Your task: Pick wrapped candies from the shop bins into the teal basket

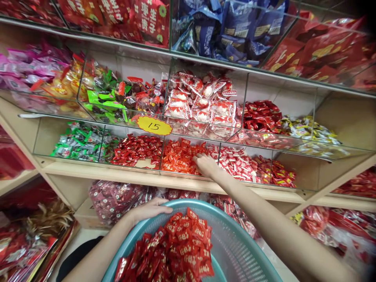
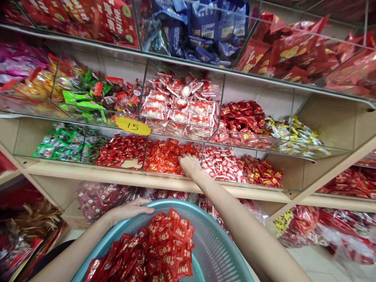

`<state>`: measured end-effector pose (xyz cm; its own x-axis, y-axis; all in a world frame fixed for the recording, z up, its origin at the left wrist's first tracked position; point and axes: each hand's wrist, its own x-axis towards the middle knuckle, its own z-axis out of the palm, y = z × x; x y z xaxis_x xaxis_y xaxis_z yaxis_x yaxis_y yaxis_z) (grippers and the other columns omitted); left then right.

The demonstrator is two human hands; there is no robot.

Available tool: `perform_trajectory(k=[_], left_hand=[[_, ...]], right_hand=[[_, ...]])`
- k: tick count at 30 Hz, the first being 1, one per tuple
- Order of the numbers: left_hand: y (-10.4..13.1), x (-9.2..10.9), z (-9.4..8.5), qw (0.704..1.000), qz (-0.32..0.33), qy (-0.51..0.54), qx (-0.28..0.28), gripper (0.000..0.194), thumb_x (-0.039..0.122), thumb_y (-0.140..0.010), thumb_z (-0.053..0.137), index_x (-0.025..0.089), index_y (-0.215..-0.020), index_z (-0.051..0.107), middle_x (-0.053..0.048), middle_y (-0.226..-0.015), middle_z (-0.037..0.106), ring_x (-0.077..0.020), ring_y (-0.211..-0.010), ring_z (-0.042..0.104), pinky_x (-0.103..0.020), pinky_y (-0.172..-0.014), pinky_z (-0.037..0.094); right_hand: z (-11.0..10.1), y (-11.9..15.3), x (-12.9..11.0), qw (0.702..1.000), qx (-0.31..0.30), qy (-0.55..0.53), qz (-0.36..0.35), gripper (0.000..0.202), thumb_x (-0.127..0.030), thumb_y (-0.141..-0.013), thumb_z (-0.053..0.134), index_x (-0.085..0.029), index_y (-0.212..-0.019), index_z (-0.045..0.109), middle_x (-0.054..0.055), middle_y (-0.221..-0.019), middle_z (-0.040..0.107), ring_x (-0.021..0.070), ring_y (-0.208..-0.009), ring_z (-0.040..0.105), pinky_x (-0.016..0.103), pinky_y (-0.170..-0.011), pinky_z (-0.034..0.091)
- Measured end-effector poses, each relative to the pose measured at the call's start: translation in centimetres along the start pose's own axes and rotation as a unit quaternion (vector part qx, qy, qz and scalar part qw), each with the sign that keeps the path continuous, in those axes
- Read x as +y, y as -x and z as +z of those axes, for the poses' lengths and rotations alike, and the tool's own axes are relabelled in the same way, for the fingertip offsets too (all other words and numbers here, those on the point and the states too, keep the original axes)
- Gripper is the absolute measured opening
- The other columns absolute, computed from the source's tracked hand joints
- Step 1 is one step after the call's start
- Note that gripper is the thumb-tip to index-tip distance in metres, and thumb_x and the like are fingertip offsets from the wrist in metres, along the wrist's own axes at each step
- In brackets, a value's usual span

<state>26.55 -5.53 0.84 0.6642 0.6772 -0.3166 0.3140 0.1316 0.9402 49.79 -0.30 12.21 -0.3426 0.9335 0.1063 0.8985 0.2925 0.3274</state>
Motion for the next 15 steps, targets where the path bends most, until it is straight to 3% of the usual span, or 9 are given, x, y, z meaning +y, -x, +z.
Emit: perform_trajectory(k=[10,15], left_hand=[[-0.1,0.0,0.0,0.999,-0.005,-0.032,0.008,0.039,0.045,-0.068,0.059,0.017,-0.094,0.065,0.0,-0.079,0.065,-0.0137,-0.064,0.054,-0.02,-0.057,0.039],[-0.1,0.0,-0.1,1.0,0.002,-0.029,0.003,0.038,0.046,-0.069,0.058,0.017,-0.092,0.065,0.001,-0.076,0.064,-0.0129,-0.062,0.053,-0.02,-0.055,0.038]], right_hand=[[1.3,-1.0,0.8,0.998,-0.031,-0.024,0.041,0.026,-0.026,-0.082,0.048,-0.013,-0.104,0.055,0.014,-0.106,0.056,0.0232,-0.096,0.054,0.029,-0.074,0.041],[1.2,-1.1,0.4,0.998,-0.021,-0.024,0.05,0.024,-0.02,-0.08,0.049,-0.015,-0.102,0.056,0.013,-0.099,0.06,0.024,-0.095,0.055,0.03,-0.073,0.041]])
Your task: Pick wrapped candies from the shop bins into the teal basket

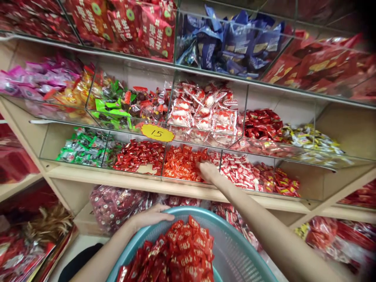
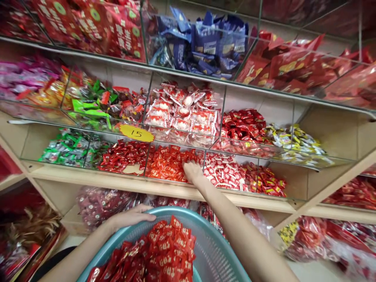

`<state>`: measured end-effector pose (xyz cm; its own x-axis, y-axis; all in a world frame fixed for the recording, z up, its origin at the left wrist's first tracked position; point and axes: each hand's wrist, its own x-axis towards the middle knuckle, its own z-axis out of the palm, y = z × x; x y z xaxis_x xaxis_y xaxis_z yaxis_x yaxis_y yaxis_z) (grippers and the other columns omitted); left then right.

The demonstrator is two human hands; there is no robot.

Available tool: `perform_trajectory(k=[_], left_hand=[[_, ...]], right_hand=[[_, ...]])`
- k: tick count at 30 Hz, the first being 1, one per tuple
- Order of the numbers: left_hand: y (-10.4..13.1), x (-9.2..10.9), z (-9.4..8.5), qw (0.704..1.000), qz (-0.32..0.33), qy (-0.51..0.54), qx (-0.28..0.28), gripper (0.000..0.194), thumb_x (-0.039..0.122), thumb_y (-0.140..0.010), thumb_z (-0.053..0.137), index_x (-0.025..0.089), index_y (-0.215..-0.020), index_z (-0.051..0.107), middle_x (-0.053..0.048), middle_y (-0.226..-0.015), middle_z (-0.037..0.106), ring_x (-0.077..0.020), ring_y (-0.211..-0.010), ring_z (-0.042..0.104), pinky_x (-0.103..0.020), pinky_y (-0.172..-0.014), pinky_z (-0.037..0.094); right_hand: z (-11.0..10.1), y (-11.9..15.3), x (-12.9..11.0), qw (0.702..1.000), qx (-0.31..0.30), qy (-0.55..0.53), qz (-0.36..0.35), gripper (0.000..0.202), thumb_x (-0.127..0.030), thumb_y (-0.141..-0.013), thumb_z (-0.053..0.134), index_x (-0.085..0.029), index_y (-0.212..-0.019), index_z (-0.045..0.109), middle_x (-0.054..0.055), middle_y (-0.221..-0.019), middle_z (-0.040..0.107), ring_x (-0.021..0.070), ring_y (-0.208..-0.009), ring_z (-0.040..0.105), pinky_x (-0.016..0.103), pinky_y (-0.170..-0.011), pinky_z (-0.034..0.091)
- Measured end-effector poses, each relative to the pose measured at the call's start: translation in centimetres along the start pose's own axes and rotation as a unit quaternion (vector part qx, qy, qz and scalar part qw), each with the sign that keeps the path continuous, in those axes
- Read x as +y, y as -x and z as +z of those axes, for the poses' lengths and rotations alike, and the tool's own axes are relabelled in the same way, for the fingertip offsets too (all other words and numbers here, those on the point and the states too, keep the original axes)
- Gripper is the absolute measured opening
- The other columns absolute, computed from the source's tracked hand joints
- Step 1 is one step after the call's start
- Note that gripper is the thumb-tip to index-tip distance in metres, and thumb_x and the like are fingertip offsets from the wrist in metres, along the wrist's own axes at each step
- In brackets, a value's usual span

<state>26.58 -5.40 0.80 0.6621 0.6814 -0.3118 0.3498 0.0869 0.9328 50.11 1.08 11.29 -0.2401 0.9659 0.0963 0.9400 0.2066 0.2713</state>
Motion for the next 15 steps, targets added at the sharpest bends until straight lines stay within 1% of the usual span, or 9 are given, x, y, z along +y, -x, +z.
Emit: perform_trajectory(k=[3,6,8,10,11,12,13,15], left_hand=[[0.0,-0.1,-0.1,1.0,0.012,-0.002,0.005,0.041,0.047,-0.068,0.059,0.016,-0.095,0.065,0.0,-0.08,0.065,-0.0138,-0.066,0.054,-0.021,-0.058,0.039],[0.0,0.0,0.0,1.0,0.005,0.012,-0.006,0.043,0.047,-0.067,0.059,0.016,-0.097,0.064,-0.001,-0.08,0.065,-0.0136,-0.064,0.054,-0.021,-0.058,0.04],[0.1,0.0,0.0,1.0,-0.005,0.015,-0.01,0.042,0.046,-0.068,0.059,0.016,-0.096,0.064,-0.001,-0.08,0.065,-0.0133,-0.064,0.054,-0.021,-0.057,0.04],[0.0,0.1,0.1,1.0,-0.011,0.014,-0.006,0.041,0.045,-0.068,0.059,0.016,-0.096,0.064,-0.001,-0.081,0.065,-0.0132,-0.064,0.054,-0.021,-0.058,0.04],[0.0,0.1,0.1,1.0,-0.013,0.014,-0.003,0.04,0.045,-0.068,0.06,0.017,-0.096,0.065,-0.001,-0.082,0.065,-0.0132,-0.065,0.055,-0.021,-0.058,0.04],[0.0,0.0,0.1,1.0,-0.012,0.015,-0.001,0.04,0.045,-0.068,0.06,0.018,-0.097,0.064,-0.001,-0.083,0.065,-0.0131,-0.065,0.055,-0.02,-0.058,0.04],[-0.1,0.0,0.1,1.0,-0.007,0.015,0.001,0.04,0.044,-0.067,0.061,0.018,-0.097,0.065,0.0,-0.083,0.065,-0.0128,-0.065,0.054,-0.02,-0.058,0.04],[-0.1,-0.1,0.1,1.0,0.004,0.01,0.002,0.038,0.044,-0.067,0.061,0.018,-0.095,0.065,0.001,-0.08,0.064,-0.0117,-0.062,0.053,-0.019,-0.056,0.039]], right_hand=[[-0.7,0.3,-0.1,1.0,0.004,-0.008,0.002,0.025,-0.017,-0.078,0.05,-0.014,-0.103,0.054,0.014,-0.096,0.062,0.025,-0.095,0.054,0.031,-0.075,0.04],[-2.1,1.6,0.0,0.999,0.028,-0.023,-0.009,0.026,-0.018,-0.079,0.048,-0.014,-0.105,0.051,0.013,-0.103,0.058,0.0248,-0.098,0.05,0.032,-0.077,0.038],[-3.0,3.4,-0.2,0.995,0.072,-0.062,-0.037,0.024,-0.021,-0.081,0.047,-0.015,-0.104,0.05,0.012,-0.103,0.056,0.0226,-0.096,0.049,0.032,-0.078,0.037],[-3.2,6.1,-1.0,0.982,0.114,-0.131,-0.079,0.02,-0.022,-0.081,0.047,-0.016,-0.1,0.049,0.009,-0.097,0.056,0.0199,-0.091,0.049,0.031,-0.077,0.037],[-3.0,7.6,-1.6,0.972,0.122,-0.171,-0.103,0.019,-0.021,-0.081,0.047,-0.017,-0.1,0.049,0.008,-0.095,0.056,0.0187,-0.089,0.049,0.03,-0.077,0.037],[-2.6,9.1,-2.2,0.963,0.116,-0.207,-0.126,0.019,-0.02,-0.081,0.047,-0.017,-0.099,0.049,0.006,-0.094,0.056,0.0177,-0.088,0.048,0.03,-0.076,0.037],[-2.0,10.6,-3.0,0.954,0.1,-0.239,-0.15,0.02,-0.019,-0.081,0.047,-0.018,-0.101,0.049,0.006,-0.093,0.056,0.0169,-0.087,0.048,0.029,-0.076,0.038],[-0.4,13.0,-4.4,0.944,0.056,-0.266,-0.186,0.021,-0.016,-0.08,0.048,-0.019,-0.1,0.049,0.005,-0.093,0.055,0.0167,-0.087,0.048,0.03,-0.076,0.038]])
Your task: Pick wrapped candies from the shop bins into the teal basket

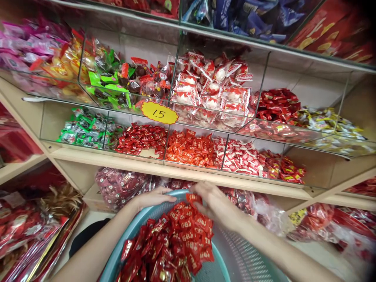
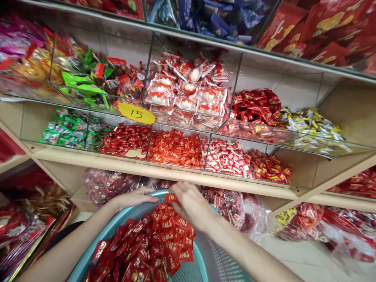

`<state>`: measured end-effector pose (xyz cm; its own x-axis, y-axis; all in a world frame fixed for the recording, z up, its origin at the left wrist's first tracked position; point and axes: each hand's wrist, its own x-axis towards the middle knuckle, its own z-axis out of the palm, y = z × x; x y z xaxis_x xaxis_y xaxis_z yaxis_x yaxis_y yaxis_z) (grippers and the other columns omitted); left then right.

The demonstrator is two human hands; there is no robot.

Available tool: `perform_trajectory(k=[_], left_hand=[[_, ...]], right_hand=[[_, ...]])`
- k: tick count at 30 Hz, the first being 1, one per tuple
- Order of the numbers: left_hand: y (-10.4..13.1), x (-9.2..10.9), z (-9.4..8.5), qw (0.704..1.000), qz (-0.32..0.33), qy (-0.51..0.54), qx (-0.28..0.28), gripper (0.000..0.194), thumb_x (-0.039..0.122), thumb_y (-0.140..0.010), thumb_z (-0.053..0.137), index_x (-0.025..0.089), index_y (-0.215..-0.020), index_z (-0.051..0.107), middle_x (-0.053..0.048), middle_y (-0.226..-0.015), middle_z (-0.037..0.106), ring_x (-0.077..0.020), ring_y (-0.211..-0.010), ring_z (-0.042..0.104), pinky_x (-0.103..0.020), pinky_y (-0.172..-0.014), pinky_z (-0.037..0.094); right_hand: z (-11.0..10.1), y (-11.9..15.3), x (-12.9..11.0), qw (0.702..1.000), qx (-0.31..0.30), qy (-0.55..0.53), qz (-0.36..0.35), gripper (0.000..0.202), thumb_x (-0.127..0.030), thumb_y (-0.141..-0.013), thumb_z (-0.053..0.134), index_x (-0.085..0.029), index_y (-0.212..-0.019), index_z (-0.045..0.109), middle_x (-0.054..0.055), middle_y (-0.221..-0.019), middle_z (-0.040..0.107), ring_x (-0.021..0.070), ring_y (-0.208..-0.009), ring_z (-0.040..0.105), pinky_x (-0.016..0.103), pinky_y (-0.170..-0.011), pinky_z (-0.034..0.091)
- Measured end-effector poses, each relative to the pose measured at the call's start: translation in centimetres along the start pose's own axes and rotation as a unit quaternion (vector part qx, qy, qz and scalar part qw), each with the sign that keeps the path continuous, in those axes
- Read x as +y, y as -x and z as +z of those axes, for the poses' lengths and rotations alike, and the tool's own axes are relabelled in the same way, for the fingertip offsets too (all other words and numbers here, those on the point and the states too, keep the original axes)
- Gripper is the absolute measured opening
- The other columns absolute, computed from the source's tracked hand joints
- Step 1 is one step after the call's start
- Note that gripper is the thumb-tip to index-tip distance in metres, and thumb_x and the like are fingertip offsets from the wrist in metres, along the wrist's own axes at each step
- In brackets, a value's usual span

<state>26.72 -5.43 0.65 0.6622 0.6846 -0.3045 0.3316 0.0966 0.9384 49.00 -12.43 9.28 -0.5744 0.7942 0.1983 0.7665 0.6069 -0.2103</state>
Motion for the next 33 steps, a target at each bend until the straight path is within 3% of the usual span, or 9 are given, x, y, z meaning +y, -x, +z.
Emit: perform_trajectory(k=[4,9,12,15,18,21,25,29,33], left_hand=[[0.2,0.3,0.1,1.0,-0.014,0.005,-0.001,0.035,0.044,-0.068,0.06,0.017,-0.09,0.064,0.003,-0.066,0.059,-0.0096,-0.054,0.048,-0.018,-0.047,0.034],[0.5,0.5,0.2,1.0,-0.017,0.021,0.002,0.036,0.044,-0.066,0.061,0.017,-0.089,0.063,0.004,-0.066,0.058,-0.0094,-0.054,0.047,-0.018,-0.047,0.034],[0.2,0.2,0.2,1.0,-0.003,0.016,0.002,0.036,0.044,-0.068,0.06,0.016,-0.09,0.064,0.003,-0.067,0.059,-0.0099,-0.055,0.048,-0.018,-0.049,0.035],[0.0,-0.1,0.0,1.0,-0.002,0.006,0.01,0.036,0.044,-0.067,0.061,0.017,-0.09,0.065,0.002,-0.071,0.061,-0.011,-0.059,0.05,-0.019,-0.053,0.037],[0.0,-0.1,0.0,1.0,-0.008,0.025,-0.002,0.039,0.045,-0.067,0.061,0.018,-0.095,0.065,0.0,-0.078,0.064,-0.0123,-0.063,0.053,-0.02,-0.056,0.039],[0.1,-0.1,0.1,0.999,-0.017,0.04,-0.012,0.042,0.046,-0.066,0.061,0.018,-0.097,0.064,0.0,-0.079,0.065,-0.013,-0.063,0.054,-0.021,-0.056,0.039],[0.3,0.1,0.0,1.0,-0.013,0.007,0.008,0.04,0.047,-0.065,0.061,0.017,-0.092,0.065,0.0,-0.078,0.065,-0.0128,-0.063,0.054,-0.02,-0.056,0.039],[0.2,0.0,-0.1,1.0,-0.008,0.011,0.001,0.04,0.046,-0.067,0.06,0.017,-0.094,0.065,0.0,-0.08,0.065,-0.0132,-0.064,0.055,-0.021,-0.057,0.04],[0.0,-0.3,-0.1,1.0,0.002,0.021,-0.01,0.043,0.046,-0.067,0.06,0.016,-0.097,0.064,-0.001,-0.08,0.065,-0.0135,-0.064,0.055,-0.021,-0.058,0.04]], right_hand=[[3.7,1.8,-0.6,0.998,-0.064,-0.001,-0.005,0.018,-0.015,-0.079,0.046,-0.018,-0.096,0.051,0.005,-0.092,0.054,0.0178,-0.087,0.049,0.032,-0.076,0.039],[5.6,1.9,-0.6,0.998,-0.061,0.014,0.005,0.014,-0.017,-0.081,0.046,-0.019,-0.095,0.05,0.005,-0.096,0.054,0.0177,-0.088,0.05,0.033,-0.079,0.04],[4.9,1.6,-1.0,0.999,-0.044,0.017,-0.01,0.014,-0.021,-0.082,0.047,-0.02,-0.096,0.05,0.005,-0.096,0.053,0.018,-0.089,0.05,0.033,-0.08,0.04],[2.7,0.1,-0.6,1.0,0.005,0.012,-0.027,0.017,-0.023,-0.084,0.046,-0.019,-0.099,0.05,0.005,-0.094,0.054,0.0174,-0.088,0.051,0.031,-0.077,0.041],[-0.1,-3.2,1.6,0.998,0.061,0.032,-0.004,0.015,-0.022,-0.086,0.041,-0.018,-0.097,0.051,0.006,-0.09,0.055,0.016,-0.084,0.052,0.028,-0.075,0.039],[-1.7,-7.1,5.1,0.991,0.06,0.083,0.082,0.015,-0.017,-0.084,0.042,-0.017,-0.093,0.054,0.007,-0.093,0.057,0.0169,-0.09,0.052,0.026,-0.077,0.038],[-1.1,-10.1,8.7,0.967,0.034,0.088,0.236,0.018,-0.023,-0.079,0.051,-0.016,-0.095,0.056,0.011,-0.098,0.059,0.0197,-0.09,0.056,0.026,-0.071,0.038],[0.6,-10.2,9.6,0.957,0.046,0.077,0.275,0.027,-0.036,-0.079,0.051,-0.014,-0.094,0.056,0.014,-0.095,0.061,0.0212,-0.086,0.058,0.027,-0.067,0.039],[1.2,-9.9,9.6,0.95,0.061,0.064,0.299,0.024,-0.033,-0.082,0.046,-0.014,-0.093,0.056,0.014,-0.092,0.062,0.0208,-0.085,0.058,0.027,-0.066,0.039]])
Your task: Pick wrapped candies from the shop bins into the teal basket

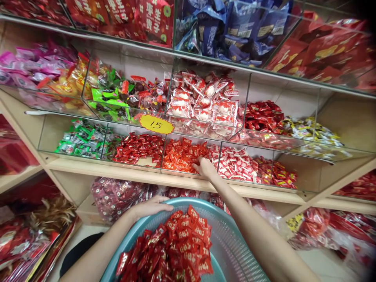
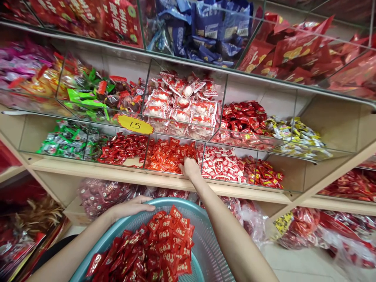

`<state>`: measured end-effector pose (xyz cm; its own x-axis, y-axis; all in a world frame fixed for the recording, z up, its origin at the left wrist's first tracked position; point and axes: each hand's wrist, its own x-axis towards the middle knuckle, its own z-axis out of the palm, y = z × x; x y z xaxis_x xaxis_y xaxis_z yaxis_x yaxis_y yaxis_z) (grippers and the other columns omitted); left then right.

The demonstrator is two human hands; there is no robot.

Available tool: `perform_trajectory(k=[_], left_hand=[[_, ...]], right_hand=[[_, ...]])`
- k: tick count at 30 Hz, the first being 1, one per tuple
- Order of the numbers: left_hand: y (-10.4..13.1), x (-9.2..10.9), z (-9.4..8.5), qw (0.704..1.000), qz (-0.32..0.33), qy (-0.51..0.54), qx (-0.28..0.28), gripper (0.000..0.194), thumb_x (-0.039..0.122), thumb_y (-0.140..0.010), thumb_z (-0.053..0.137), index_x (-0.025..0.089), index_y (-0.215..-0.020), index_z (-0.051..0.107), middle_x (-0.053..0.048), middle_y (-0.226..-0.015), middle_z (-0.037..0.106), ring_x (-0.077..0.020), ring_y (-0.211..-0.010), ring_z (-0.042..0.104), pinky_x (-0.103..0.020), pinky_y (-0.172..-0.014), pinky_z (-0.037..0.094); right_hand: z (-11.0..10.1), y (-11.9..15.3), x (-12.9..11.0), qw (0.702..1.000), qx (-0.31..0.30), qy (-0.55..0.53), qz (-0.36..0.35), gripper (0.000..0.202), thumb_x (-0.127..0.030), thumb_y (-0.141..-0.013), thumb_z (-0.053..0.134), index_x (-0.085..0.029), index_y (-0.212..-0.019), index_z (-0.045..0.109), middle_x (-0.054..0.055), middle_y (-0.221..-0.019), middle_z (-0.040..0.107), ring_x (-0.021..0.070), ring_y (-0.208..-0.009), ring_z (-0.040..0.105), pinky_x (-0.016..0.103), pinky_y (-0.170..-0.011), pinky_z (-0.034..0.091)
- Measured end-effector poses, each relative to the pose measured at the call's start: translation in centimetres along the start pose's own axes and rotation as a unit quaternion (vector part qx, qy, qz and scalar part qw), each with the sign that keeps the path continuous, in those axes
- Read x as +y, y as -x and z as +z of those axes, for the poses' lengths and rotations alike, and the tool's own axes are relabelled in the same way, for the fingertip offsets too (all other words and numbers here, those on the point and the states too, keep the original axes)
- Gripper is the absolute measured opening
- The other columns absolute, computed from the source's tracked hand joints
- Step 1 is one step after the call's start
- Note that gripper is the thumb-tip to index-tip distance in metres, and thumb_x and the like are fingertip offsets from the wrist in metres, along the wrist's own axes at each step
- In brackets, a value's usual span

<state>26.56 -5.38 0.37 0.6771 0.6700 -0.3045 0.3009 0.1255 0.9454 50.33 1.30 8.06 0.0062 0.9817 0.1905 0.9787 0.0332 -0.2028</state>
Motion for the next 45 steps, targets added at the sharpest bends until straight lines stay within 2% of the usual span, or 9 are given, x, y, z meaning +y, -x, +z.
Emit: perform_trajectory(k=[18,22,24,26,29,32,37,40,45], left_hand=[[0.3,0.5,0.1,1.0,-0.014,0.012,-0.003,0.04,0.045,-0.069,0.06,0.016,-0.096,0.063,-0.002,-0.082,0.066,-0.0127,-0.062,0.056,-0.02,-0.054,0.04],[0.3,0.7,0.2,1.0,-0.011,0.004,0.0,0.041,0.045,-0.067,0.061,0.015,-0.096,0.063,-0.002,-0.083,0.066,-0.0131,-0.064,0.056,-0.021,-0.056,0.041],[0.2,0.8,0.3,1.0,-0.01,-0.003,0.002,0.042,0.045,-0.067,0.061,0.015,-0.096,0.063,-0.002,-0.084,0.066,-0.0136,-0.064,0.056,-0.021,-0.056,0.041],[0.2,0.8,0.3,1.0,-0.016,-0.007,0.0,0.044,0.046,-0.066,0.061,0.016,-0.098,0.064,-0.002,-0.084,0.066,-0.014,-0.065,0.057,-0.022,-0.057,0.041],[0.1,0.8,0.2,1.0,-0.014,-0.008,-0.004,0.044,0.046,-0.066,0.062,0.017,-0.099,0.064,-0.001,-0.084,0.066,-0.0139,-0.065,0.057,-0.022,-0.059,0.042],[0.0,0.6,0.3,1.0,-0.016,0.001,-0.008,0.045,0.047,-0.066,0.061,0.018,-0.1,0.063,-0.001,-0.081,0.066,-0.0127,-0.061,0.056,-0.022,-0.056,0.041],[0.0,0.6,0.4,1.0,-0.016,0.01,-0.01,0.044,0.046,-0.066,0.062,0.016,-0.098,0.063,-0.002,-0.082,0.066,-0.0123,-0.061,0.056,-0.021,-0.056,0.041],[0.0,0.7,0.4,1.0,-0.018,0.008,-0.008,0.044,0.046,-0.065,0.062,0.016,-0.097,0.063,-0.002,-0.081,0.066,-0.0128,-0.061,0.056,-0.022,-0.057,0.041],[0.1,0.8,0.4,1.0,-0.016,0.007,-0.005,0.042,0.046,-0.065,0.063,0.016,-0.094,0.064,-0.001,-0.075,0.065,-0.0115,-0.057,0.053,-0.021,-0.054,0.039]], right_hand=[[-0.1,-0.3,0.2,0.994,0.043,-0.099,0.008,0.024,-0.021,-0.082,0.039,-0.018,-0.098,0.056,0.008,-0.09,0.065,0.0169,-0.084,0.058,0.024,-0.071,0.039],[-1.3,1.1,-0.3,0.979,0.127,-0.156,-0.022,0.026,-0.02,-0.083,0.037,-0.017,-0.104,0.052,0.008,-0.094,0.063,0.0171,-0.085,0.058,0.026,-0.076,0.039],[-1.9,2.8,-0.6,0.957,0.174,-0.226,-0.044,0.025,-0.024,-0.083,0.038,-0.017,-0.103,0.051,0.008,-0.094,0.062,0.0173,-0.082,0.059,0.028,-0.074,0.042],[-2.2,5.4,-1.0,0.925,0.168,-0.338,-0.044,0.024,-0.029,-0.083,0.039,-0.018,-0.102,0.049,0.007,-0.092,0.061,0.0168,-0.078,0.061,0.028,-0.068,0.046],[-1.3,10.0,-1.3,0.844,0.063,-0.532,0.015,0.027,-0.036,-0.077,0.05,-0.018,-0.096,0.047,0.004,-0.081,0.06,0.0156,-0.067,0.063,0.027,-0.059,0.051],[0.5,13.9,-1.0,0.767,-0.059,-0.625,0.135,0.032,-0.033,-0.066,0.064,-0.017,-0.088,0.048,-0.001,-0.069,0.058,0.0157,-0.062,0.065,0.026,-0.058,0.053],[2.5,16.2,-0.3,0.685,-0.096,-0.676,0.256,0.031,-0.026,-0.061,0.07,-0.016,-0.081,0.049,-0.002,-0.064,0.058,0.0161,-0.066,0.066,0.022,-0.061,0.054],[3.1,16.1,-0.3,0.665,-0.086,-0.688,0.279,0.029,-0.023,-0.06,0.071,-0.016,-0.077,0.049,-0.003,-0.062,0.058,0.0169,-0.067,0.066,0.022,-0.062,0.054],[3.9,15.9,-1.0,0.678,-0.089,-0.677,0.273,0.026,-0.023,-0.06,0.07,-0.016,-0.075,0.049,-0.002,-0.062,0.059,0.0169,-0.065,0.066,0.022,-0.059,0.055]])
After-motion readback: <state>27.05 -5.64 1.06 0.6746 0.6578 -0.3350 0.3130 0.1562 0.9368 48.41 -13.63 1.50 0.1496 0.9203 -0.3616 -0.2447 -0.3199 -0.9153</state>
